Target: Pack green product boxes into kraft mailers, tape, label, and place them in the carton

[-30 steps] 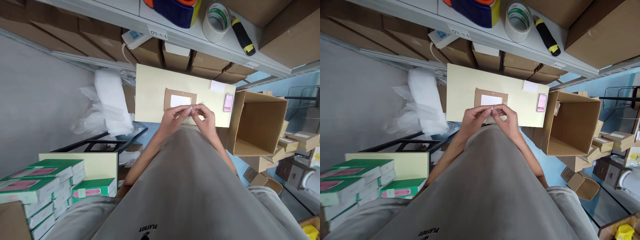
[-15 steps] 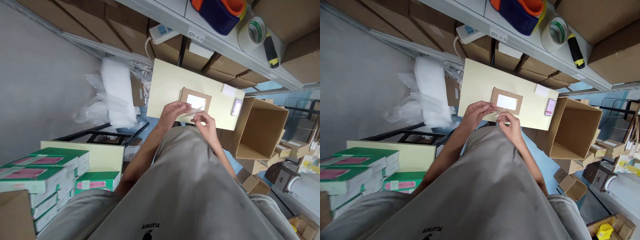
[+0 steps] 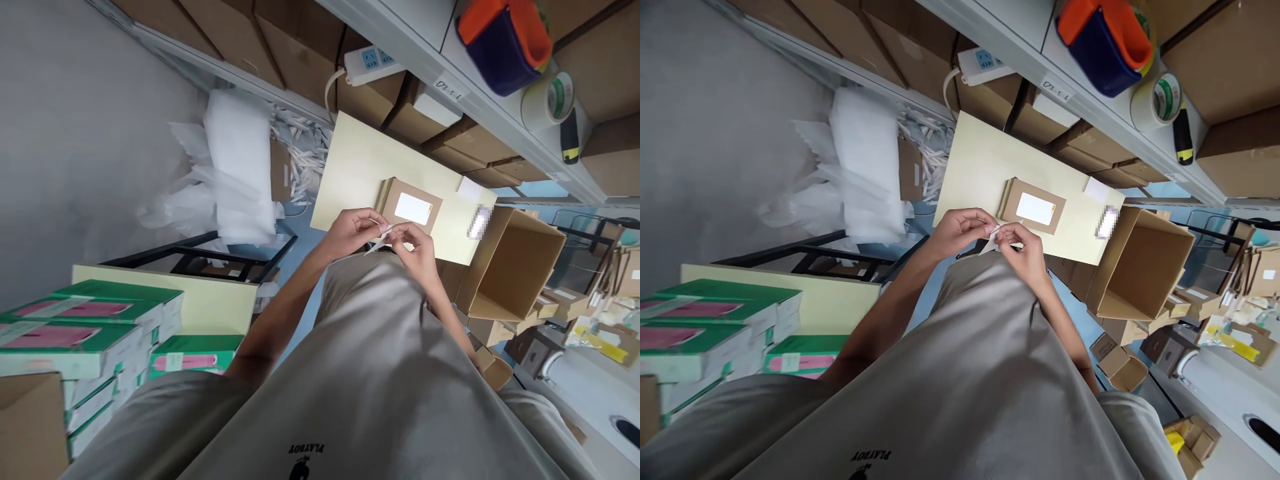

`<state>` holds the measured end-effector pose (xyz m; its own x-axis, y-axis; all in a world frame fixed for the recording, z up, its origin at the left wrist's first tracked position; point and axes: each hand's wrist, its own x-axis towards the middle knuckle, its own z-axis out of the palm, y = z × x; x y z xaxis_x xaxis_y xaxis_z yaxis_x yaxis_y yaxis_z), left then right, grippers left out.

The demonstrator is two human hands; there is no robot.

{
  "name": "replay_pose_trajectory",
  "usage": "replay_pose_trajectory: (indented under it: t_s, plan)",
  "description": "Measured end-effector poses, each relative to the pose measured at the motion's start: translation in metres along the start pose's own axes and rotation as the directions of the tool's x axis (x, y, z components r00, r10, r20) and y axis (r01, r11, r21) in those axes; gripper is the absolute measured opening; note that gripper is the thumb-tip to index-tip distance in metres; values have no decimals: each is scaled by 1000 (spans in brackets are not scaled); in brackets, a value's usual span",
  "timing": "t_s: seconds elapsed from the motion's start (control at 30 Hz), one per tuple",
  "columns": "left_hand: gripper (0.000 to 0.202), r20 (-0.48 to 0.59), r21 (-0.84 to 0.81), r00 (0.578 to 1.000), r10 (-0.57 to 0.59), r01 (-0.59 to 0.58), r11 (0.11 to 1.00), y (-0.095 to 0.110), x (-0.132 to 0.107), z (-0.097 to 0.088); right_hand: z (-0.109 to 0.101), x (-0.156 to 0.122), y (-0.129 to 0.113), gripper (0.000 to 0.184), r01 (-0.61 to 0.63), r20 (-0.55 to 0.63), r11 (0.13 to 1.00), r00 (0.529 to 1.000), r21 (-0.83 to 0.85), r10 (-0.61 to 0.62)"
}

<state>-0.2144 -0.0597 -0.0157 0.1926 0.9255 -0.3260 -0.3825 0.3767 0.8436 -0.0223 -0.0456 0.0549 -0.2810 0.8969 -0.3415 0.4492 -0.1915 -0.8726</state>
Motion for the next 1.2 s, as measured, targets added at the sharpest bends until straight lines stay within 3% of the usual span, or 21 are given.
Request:
replay_pose_trajectory:
  t_s: [0.33,0.43,0.5,0.57,0.7,0.83,0.9,0.97,1.03,1.1,1.2]
  plan:
    - [46,-49,-171,999,23,-31,985,-15,-11,-31,25,19,-17,16,-8,150,991,988,-130,27]
    - [48,-126,-236,992,-17,-14,972,-28,-17,-41,31,27,-18,14,8,200,986,979,-167,26]
    - [49,-245,-318,968,-61,-20,948,-40,-21,-49,33,33,-18,14,17,214,980,977,-199,27]
    - [50,-410,-415,906,-104,-84,906,-54,-28,-59,32,43,-16,14,30,216,970,976,-241,23]
    - [51,-681,-486,712,-169,-268,832,-76,-54,-87,26,68,0,14,68,208,921,978,-385,15]
    - [45,-847,-390,495,-192,-335,858,-91,-96,-125,18,95,27,18,-23,95,865,992,-501,81]
    - [39,-909,-341,365,-203,-367,866,-98,-121,-143,17,103,35,20,-48,10,851,998,-523,62]
    - [33,-942,-302,269,-200,-425,853,-105,-143,-156,22,109,35,21,-4,0,856,1000,-518,5]
    - [28,-953,-296,209,-219,-492,819,-111,-158,-162,36,116,28,20,87,88,869,995,-487,-51]
    - [24,-948,-319,178,-265,-541,778,-116,-165,-161,58,128,18,18,190,222,869,970,-457,-95]
    - [22,-936,-351,193,-294,-559,752,-116,-161,-149,102,163,7,18,317,362,825,920,-469,-149]
